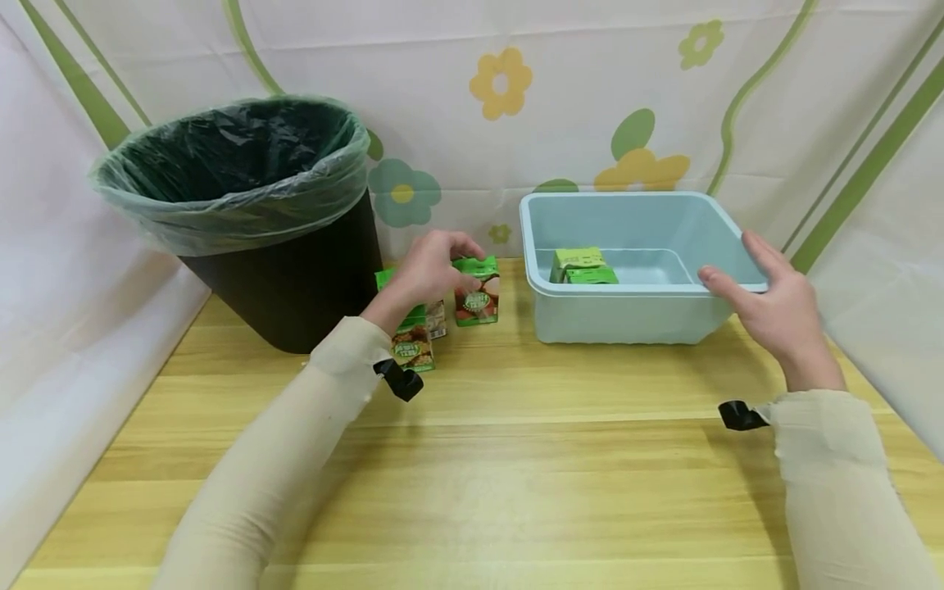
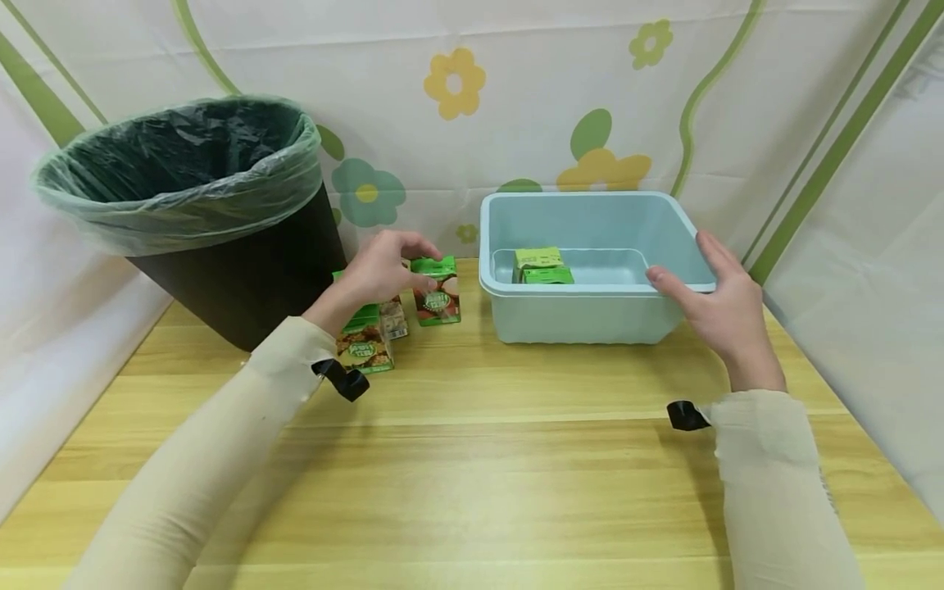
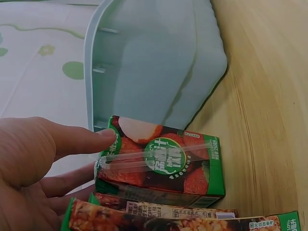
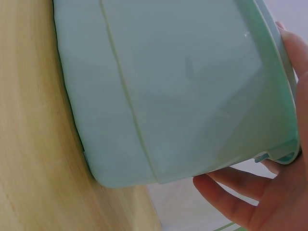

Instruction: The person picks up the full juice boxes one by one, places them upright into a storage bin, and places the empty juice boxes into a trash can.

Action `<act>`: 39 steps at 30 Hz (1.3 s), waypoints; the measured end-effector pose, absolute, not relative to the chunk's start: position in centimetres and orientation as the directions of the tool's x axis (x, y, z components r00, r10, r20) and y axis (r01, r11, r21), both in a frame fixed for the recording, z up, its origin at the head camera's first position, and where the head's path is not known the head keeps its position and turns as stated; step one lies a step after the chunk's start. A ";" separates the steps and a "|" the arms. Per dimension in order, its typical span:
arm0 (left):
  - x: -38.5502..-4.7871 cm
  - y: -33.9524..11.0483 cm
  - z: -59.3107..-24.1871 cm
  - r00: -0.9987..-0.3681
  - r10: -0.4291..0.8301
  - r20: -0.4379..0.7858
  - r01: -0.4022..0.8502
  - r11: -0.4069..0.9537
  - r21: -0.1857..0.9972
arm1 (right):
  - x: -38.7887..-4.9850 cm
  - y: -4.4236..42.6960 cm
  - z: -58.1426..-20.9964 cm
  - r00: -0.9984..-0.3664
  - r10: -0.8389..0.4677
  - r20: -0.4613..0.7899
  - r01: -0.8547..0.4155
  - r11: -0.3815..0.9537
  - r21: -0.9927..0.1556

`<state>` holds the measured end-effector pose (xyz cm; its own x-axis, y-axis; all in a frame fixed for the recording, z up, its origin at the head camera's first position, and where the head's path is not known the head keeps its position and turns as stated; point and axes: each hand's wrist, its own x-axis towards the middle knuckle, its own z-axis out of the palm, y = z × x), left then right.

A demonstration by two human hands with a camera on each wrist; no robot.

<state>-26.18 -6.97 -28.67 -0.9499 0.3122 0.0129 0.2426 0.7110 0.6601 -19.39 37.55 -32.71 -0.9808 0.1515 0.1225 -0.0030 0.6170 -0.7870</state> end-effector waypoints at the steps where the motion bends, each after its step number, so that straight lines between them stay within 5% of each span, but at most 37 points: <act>1: -26.2 -6.9 -28.7 -0.950 0.312 0.010 0.242 0.714 0.657 | -19.4 37.5 -32.7 -0.981 0.152 0.124 -0.004 0.617 -0.787; 21: -26.4 -6.3 -29.5 -0.946 0.311 0.096 0.301 0.724 0.621 | -19.5 37.6 -32.8 -0.980 0.148 0.131 -0.011 0.617 -0.786; 39: -25.2 -6.0 -27.4 -0.948 0.182 0.262 0.319 0.568 0.758 | -19.4 37.5 -32.8 -0.980 0.141 0.142 -0.025 0.618 -0.786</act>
<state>-25.23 -6.03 -27.43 -0.9478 0.1819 0.2620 0.3188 0.5684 0.7585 -19.42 37.52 -32.83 -0.9798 0.1411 0.1415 -0.0245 0.6179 -0.7859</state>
